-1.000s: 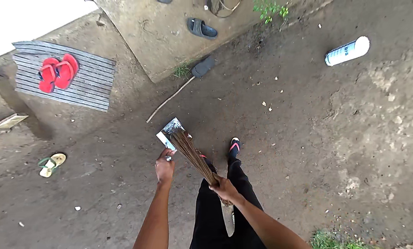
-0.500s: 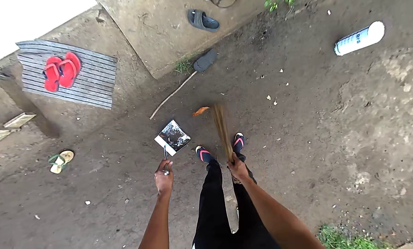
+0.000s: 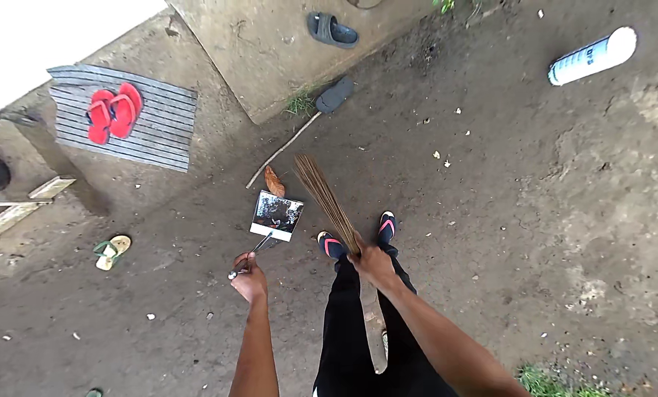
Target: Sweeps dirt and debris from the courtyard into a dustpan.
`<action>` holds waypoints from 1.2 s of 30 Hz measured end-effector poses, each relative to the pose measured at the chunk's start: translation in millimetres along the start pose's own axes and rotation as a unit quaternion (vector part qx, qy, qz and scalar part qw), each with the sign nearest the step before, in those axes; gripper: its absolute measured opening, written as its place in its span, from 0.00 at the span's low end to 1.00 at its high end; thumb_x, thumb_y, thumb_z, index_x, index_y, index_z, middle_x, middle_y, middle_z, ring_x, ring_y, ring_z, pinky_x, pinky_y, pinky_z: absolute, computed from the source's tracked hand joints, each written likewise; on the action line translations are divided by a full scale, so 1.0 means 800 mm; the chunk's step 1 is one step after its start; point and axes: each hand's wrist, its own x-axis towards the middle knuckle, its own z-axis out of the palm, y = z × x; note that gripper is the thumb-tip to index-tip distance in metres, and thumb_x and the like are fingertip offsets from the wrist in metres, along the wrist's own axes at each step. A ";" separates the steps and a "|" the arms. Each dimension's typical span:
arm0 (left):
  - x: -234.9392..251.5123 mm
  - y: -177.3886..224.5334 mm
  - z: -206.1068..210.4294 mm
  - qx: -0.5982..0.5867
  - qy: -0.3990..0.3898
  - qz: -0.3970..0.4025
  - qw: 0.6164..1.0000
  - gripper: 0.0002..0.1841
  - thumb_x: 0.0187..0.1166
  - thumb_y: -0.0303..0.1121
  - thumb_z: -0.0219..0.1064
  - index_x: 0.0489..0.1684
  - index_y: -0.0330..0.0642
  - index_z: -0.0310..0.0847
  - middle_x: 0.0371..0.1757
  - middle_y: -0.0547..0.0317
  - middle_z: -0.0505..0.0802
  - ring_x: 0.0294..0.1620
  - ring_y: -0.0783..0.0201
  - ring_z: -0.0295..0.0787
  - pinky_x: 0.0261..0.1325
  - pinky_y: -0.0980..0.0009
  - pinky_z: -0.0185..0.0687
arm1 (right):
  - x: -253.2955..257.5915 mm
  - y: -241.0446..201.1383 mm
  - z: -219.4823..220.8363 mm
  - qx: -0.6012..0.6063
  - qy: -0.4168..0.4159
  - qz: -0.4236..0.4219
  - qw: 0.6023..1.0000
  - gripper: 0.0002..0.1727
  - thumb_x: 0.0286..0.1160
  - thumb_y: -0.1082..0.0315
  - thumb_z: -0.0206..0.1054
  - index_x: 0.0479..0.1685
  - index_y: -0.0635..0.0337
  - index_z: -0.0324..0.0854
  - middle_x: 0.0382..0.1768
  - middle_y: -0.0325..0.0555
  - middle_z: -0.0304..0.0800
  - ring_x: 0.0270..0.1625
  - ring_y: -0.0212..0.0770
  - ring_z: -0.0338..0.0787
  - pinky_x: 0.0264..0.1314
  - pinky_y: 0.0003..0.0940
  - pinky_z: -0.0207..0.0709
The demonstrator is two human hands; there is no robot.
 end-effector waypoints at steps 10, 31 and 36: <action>0.039 0.003 0.017 0.074 -0.052 0.013 0.996 0.14 0.86 0.37 0.66 0.57 0.37 0.87 0.46 0.43 0.95 0.50 0.47 0.93 0.59 0.45 0.83 | 0.125 -0.079 0.054 -0.076 -0.151 -0.101 0.980 0.40 0.77 0.47 0.69 0.89 0.50 0.67 0.77 0.60 0.80 0.78 0.63 0.80 0.73 0.72 0.73; -0.101 0.225 0.144 -0.038 -0.207 0.316 0.925 0.15 0.84 0.34 0.67 0.50 0.25 0.86 0.61 0.36 0.92 0.68 0.50 0.89 0.74 0.56 0.80 | 0.032 0.461 -0.228 0.305 0.201 0.121 0.923 0.38 0.86 0.49 0.65 0.93 0.48 0.60 0.56 0.67 0.92 0.56 0.66 0.92 0.64 0.70 0.80; -0.162 0.385 0.264 -0.017 -0.222 0.350 0.910 0.14 0.84 0.32 0.67 0.51 0.25 0.86 0.56 0.38 0.94 0.64 0.53 0.91 0.72 0.59 0.81 | 0.163 0.578 -0.393 0.190 0.241 0.166 0.937 0.41 0.81 0.47 0.69 0.93 0.41 0.60 0.59 0.71 0.90 0.61 0.77 0.88 0.59 0.82 0.76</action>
